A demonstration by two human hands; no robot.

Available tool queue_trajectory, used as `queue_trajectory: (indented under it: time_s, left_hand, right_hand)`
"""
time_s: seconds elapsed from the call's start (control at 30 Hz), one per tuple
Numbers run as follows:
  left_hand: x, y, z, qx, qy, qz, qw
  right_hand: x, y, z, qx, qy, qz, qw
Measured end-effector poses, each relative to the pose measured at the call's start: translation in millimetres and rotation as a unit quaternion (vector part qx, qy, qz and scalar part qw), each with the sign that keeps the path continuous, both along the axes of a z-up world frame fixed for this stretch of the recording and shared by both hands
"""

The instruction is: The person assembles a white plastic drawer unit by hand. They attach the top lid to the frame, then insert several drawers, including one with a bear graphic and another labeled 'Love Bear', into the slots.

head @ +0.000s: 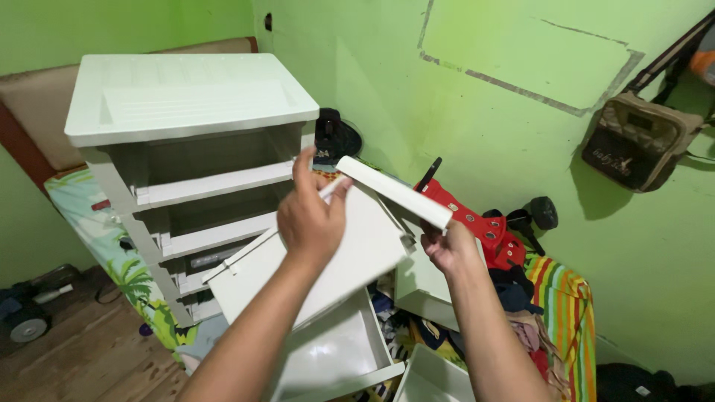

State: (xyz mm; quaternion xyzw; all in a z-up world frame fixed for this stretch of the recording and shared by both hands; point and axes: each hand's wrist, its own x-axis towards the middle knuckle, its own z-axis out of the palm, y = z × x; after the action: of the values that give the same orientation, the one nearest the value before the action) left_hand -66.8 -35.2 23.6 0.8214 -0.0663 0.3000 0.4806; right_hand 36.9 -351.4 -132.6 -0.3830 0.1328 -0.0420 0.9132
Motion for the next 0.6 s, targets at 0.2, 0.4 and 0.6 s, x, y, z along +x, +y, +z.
queue_trajectory:
  time_s: [0.2, 0.4, 0.6]
  left_hand:
    - [21.4, 19.5, 14.7, -0.020, 0.001, 0.030, 0.999]
    - [30.8, 36.8, 23.0, -0.107, 0.056, 0.041, 0.992]
    - [17.8, 31.8, 23.5, -0.076, 0.059, 0.054, 0.994]
  right_hand:
    - [-37.9, 36.4, 55.8, -0.218, 0.079, 0.030, 0.972]
    - [-55.2, 29.0, 88.0, -0.472, -0.013, 0.078, 0.878]
    - [-73.6, 42.8, 106.8, -0.721, -0.224, 0.050, 0.653]
